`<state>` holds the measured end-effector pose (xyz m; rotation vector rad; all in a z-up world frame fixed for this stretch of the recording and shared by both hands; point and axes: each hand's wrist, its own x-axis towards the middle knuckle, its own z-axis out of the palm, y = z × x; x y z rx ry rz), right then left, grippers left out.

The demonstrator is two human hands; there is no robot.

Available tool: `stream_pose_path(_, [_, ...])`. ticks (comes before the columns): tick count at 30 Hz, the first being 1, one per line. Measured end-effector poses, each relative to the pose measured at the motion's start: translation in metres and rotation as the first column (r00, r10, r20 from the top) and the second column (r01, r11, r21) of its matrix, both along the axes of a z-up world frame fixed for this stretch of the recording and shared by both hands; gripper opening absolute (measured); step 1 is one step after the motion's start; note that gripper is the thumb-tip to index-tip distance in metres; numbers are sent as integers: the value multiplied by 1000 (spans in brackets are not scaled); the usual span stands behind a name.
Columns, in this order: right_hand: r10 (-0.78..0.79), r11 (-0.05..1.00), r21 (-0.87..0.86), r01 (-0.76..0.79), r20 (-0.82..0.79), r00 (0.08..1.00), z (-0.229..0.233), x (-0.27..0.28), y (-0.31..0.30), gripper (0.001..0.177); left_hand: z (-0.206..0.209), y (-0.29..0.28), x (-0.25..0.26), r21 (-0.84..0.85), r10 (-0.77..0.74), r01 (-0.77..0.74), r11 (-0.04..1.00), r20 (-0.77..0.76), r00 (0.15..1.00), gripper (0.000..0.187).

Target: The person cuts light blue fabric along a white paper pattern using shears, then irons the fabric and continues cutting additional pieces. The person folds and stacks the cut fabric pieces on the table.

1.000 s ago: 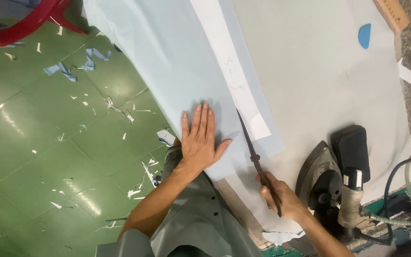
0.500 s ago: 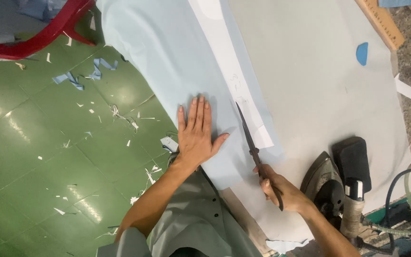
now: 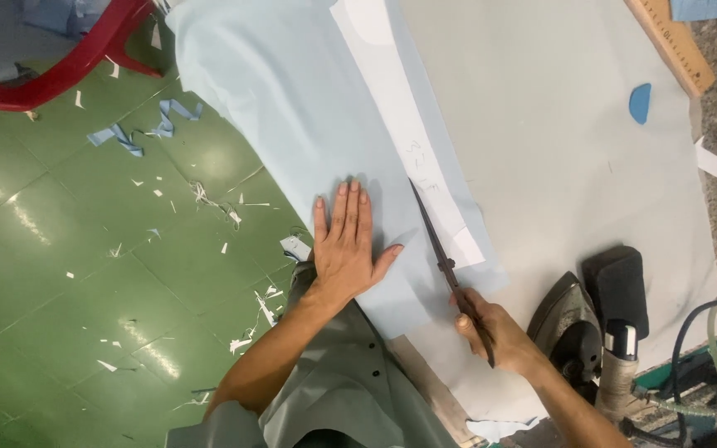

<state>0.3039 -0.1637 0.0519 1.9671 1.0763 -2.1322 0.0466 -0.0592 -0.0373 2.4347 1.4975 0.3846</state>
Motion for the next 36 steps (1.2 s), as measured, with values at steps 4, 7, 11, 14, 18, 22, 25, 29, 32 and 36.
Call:
stream_pose_path(4, [-2,1000,-24,-1,-131,991,26,2,22,82,6,11,-7,-8,-28,29,1000,48,998,90])
stream_pose_path(7, [-8,999,-45,0,-182,983,27,2,34,78,9,39,-16,-10,-40,39,999,-87,995,94])
stream_pose_path(11, [15,999,-42,-21,-142,990,20,-9,60,85,12,75,-20,7,-33,35,999,-137,990,94])
stream_pose_path(14, [44,998,-38,-48,-105,994,15,-15,74,89,16,81,-20,2,-41,41,999,-98,994,93])
stream_pose_path(18, [90,995,-37,-92,-44,995,11,-20,84,95,19,84,-22,4,-37,37,999,-56,998,92])
stream_pose_path(22, [114,992,62,-111,-46,992,-3,-11,72,81,14,84,-22,2,-30,30,1000,-18,999,92])
stream_pose_path(25, [87,995,42,-86,-21,996,1,-10,74,71,14,85,-23,14,-31,31,999,-15,999,92])
stream_pose_path(29, [34,999,27,-33,-49,998,7,-9,78,71,13,85,-22,19,-28,29,999,-10,1000,93])
stream_pose_path(32, [-4,999,-39,-2,-142,990,22,-10,92,77,11,84,-22,24,-24,24,999,12,1000,92])
stream_pose_path(36, [76,993,-77,-85,-114,991,24,-15,113,82,13,86,-24,40,-23,21,999,31,999,93])
